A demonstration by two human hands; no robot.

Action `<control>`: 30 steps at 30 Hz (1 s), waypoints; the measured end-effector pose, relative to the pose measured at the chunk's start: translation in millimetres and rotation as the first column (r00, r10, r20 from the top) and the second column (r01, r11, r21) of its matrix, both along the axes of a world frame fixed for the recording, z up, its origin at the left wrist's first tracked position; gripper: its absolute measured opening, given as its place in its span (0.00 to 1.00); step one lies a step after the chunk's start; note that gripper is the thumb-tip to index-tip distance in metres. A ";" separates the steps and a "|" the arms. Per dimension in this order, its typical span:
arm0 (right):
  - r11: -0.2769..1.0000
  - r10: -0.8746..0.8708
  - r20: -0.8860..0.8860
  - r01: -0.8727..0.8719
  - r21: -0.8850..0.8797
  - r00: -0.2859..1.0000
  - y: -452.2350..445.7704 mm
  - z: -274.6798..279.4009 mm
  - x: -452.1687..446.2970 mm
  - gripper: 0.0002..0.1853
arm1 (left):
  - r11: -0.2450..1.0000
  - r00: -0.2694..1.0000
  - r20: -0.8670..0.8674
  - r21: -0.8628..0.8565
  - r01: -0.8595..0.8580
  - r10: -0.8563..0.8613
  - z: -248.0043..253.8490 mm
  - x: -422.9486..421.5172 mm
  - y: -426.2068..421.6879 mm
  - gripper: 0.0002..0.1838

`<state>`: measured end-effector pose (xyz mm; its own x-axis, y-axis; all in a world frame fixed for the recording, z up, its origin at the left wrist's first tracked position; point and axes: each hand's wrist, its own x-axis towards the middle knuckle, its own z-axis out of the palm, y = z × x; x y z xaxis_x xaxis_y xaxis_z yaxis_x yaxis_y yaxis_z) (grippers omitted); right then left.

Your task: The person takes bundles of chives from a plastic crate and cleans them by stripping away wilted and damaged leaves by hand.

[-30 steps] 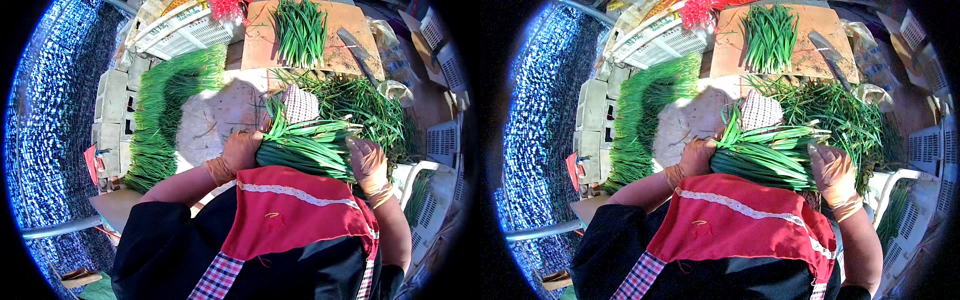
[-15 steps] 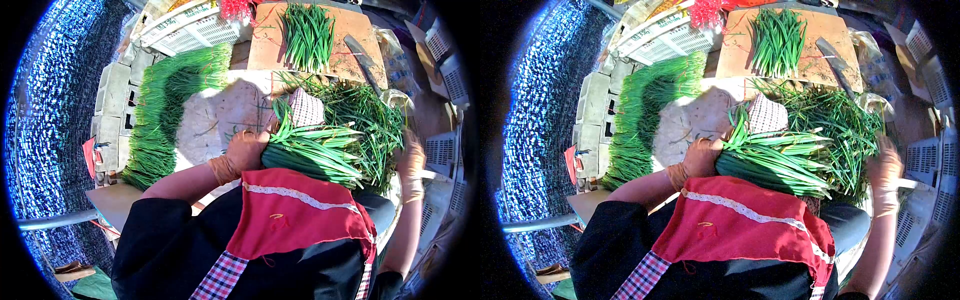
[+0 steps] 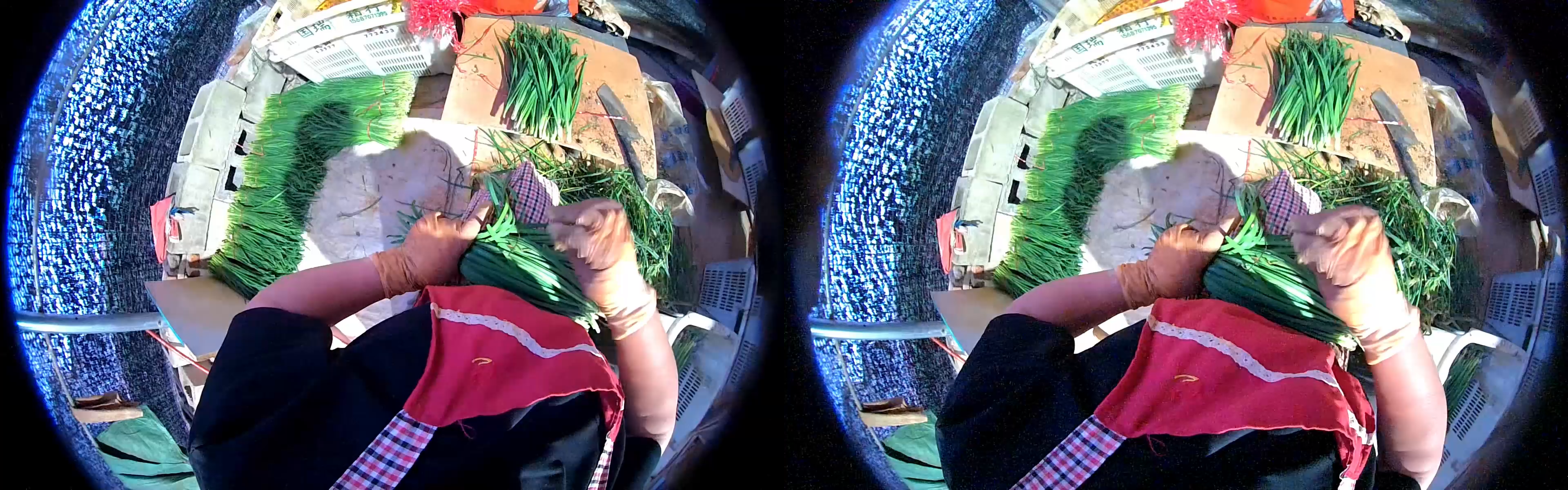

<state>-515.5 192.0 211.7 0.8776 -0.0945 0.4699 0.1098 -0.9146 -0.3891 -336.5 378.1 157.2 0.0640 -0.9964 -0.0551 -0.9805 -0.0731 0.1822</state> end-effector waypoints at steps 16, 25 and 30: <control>0.171 -0.492 -0.482 0.623 0.763 0.725 -9.6 -141.4 -81.2 0.13 | 0.997 0.988 -0.134 0.015 -0.071 0.073 -1.5 -0.9 4.0 0.27; -0.410 -0.562 -0.561 0.384 0.827 0.608 -50.0 -173.8 -140.4 0.10 | 0.997 0.983 -0.168 0.022 -0.076 0.079 -10.5 2.7 6.5 0.24; -0.532 -0.120 -0.303 0.196 0.824 0.946 -26.3 -144.1 -94.1 0.17 | 0.993 0.983 -0.155 0.084 -0.085 0.097 -8.6 1.0 2.6 0.23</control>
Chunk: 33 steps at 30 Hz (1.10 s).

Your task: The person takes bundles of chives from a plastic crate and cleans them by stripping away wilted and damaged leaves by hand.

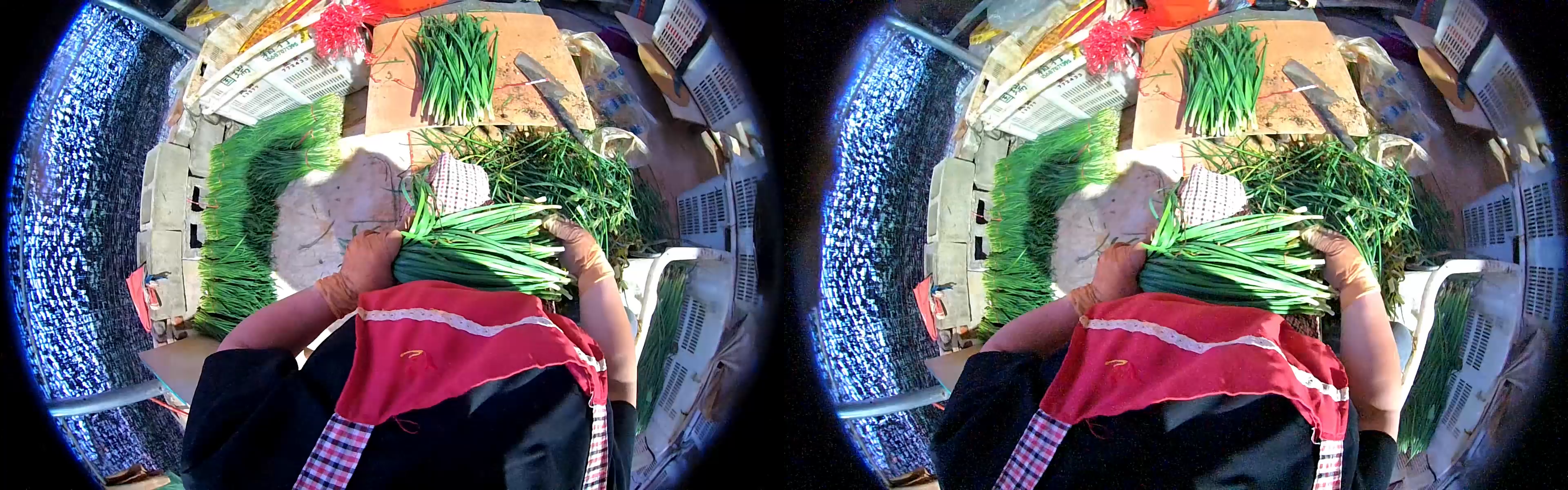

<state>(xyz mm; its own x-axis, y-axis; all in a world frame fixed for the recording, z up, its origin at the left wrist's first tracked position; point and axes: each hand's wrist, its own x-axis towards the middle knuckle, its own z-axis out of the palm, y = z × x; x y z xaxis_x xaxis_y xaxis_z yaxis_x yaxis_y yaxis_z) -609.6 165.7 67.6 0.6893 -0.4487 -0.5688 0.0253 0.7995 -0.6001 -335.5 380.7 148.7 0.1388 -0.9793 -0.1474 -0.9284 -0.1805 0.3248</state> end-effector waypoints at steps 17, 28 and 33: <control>0.742 -0.515 -0.430 0.134 -0.657 0.741 -46.0 -10.7 -113.4 0.19 | 0.987 0.998 -0.054 -0.157 -0.022 0.014 -7.6 1.3 5.6 0.22; 0.798 0.015 -0.402 -0.253 -0.547 0.916 -23.5 -33.0 -32.1 0.13 | 0.991 0.995 -0.088 -0.118 -0.065 0.055 -1.3 -2.6 7.5 0.23; 0.235 -0.776 -0.381 -0.330 -0.914 0.502 -92.9 6.3 -146.1 0.13 | 0.988 0.998 -0.060 -0.155 -0.028 0.018 -12.6 5.2 9.5 0.23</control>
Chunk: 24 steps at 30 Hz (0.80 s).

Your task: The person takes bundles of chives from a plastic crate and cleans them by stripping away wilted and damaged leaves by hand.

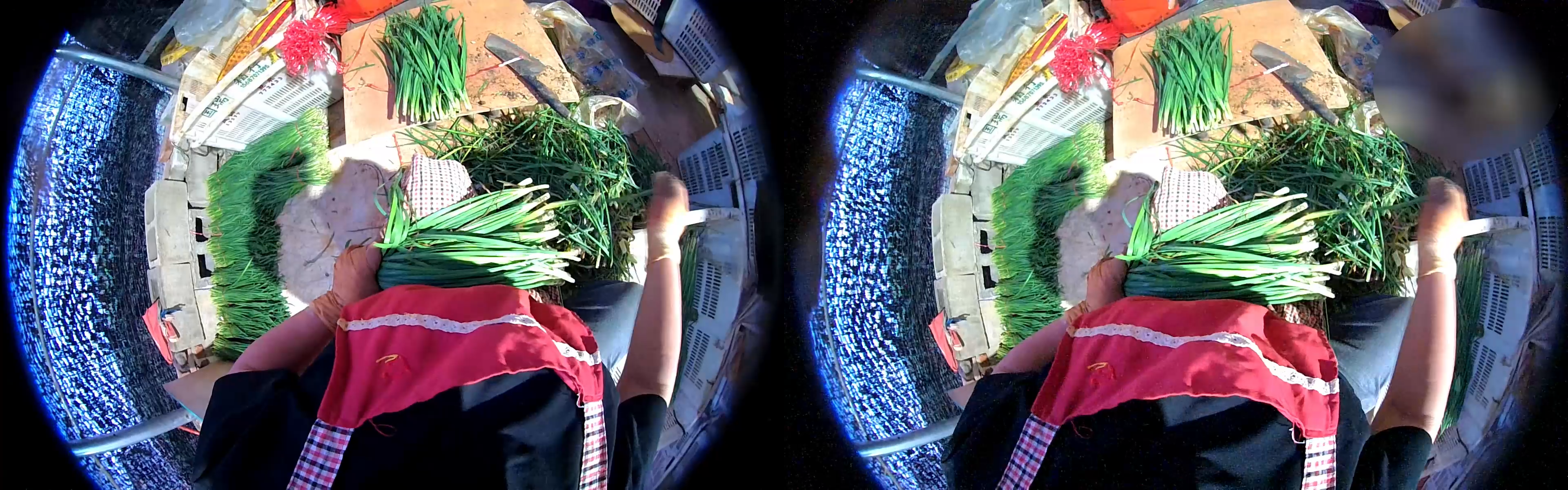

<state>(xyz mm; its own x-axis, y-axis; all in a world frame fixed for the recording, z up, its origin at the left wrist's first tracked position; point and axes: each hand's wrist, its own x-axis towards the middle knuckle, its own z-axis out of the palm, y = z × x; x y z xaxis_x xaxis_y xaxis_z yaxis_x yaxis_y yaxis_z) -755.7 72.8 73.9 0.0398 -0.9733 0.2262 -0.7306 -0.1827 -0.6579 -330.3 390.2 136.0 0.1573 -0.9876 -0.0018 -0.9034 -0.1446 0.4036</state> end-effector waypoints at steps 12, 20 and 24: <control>0.371 0.154 0.622 -0.628 0.684 0.768 88.8 -43.7 129.6 0.14 | 0.970 0.956 0.170 0.064 0.234 -0.241 53.8 -1.6 -31.6 0.17; 0.824 0.057 0.868 -0.514 0.237 0.493 104.3 -4.2 129.0 0.05 | 0.780 0.624 0.479 0.275 0.562 -0.618 233.3 -49.2 -150.8 0.19; 0.869 0.202 0.818 -0.484 0.104 0.538 111.4 2.8 117.9 0.04 | 0.829 0.633 0.547 0.457 0.323 -0.548 260.9 -94.8 -177.8 0.19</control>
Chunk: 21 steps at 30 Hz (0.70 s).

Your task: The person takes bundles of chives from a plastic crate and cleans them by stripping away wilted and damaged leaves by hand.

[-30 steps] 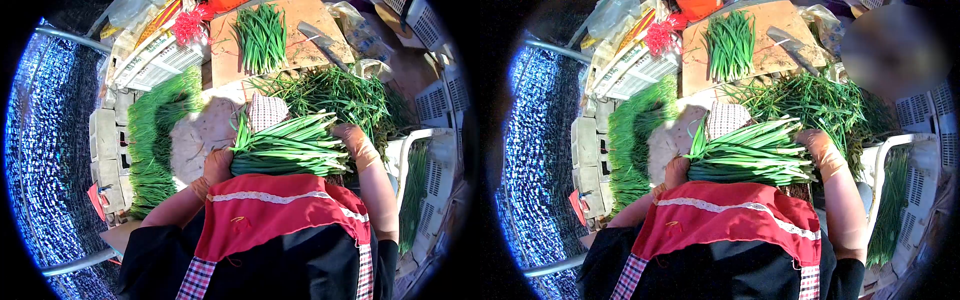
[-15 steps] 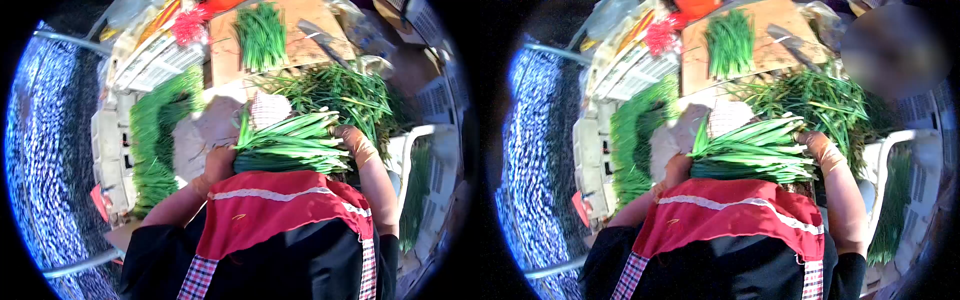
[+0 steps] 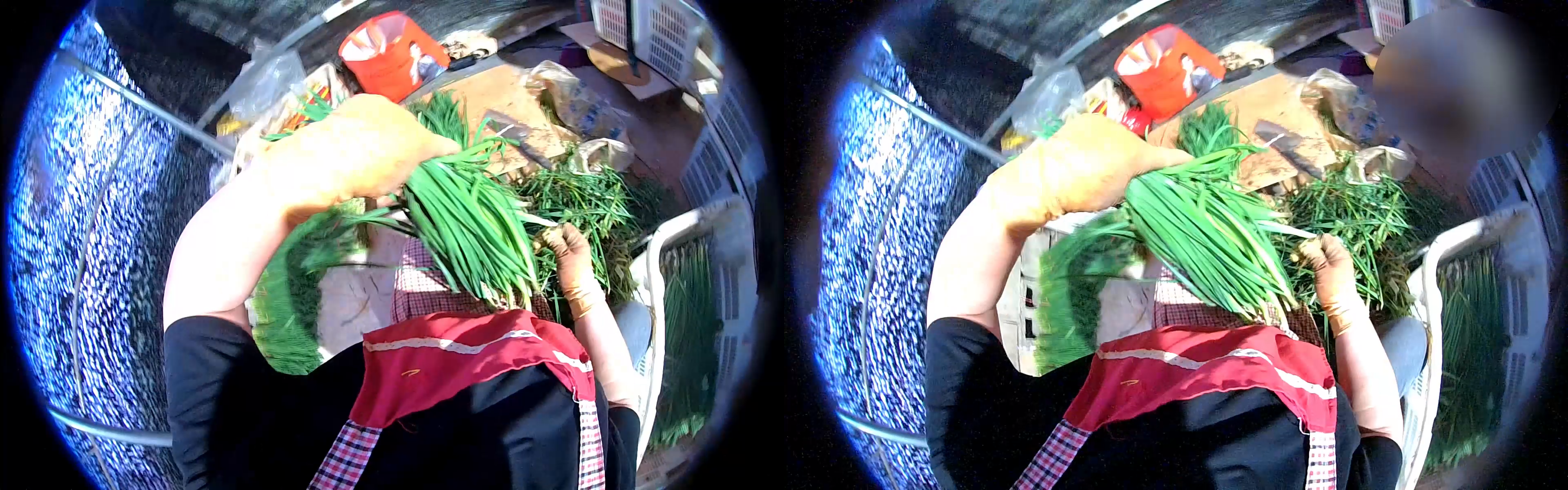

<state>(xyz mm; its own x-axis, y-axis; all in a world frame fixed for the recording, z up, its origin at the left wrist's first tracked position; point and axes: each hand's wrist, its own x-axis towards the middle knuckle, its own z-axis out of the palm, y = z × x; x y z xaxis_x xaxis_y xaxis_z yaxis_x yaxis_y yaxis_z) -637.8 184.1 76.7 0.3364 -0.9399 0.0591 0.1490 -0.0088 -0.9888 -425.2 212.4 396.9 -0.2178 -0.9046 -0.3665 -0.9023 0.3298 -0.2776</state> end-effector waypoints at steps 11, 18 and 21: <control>0.991 -0.125 -0.019 0.126 0.051 0.992 -11.2 0.6 -33.8 0.23 | 0.908 0.914 0.217 -0.173 0.381 -0.342 28.6 -17.7 -7.0 0.24; 0.955 0.295 -0.001 -0.295 -0.013 0.955 -18.5 46.7 -8.2 0.18 | 0.943 0.947 0.173 -0.152 0.296 -0.270 52.3 -35.1 -13.9 0.23; 0.996 -0.072 0.014 0.071 0.058 0.997 -31.1 22.3 -25.9 0.11 | 0.971 0.985 0.119 -0.189 0.149 -0.128 64.9 -50.6 -17.7 0.20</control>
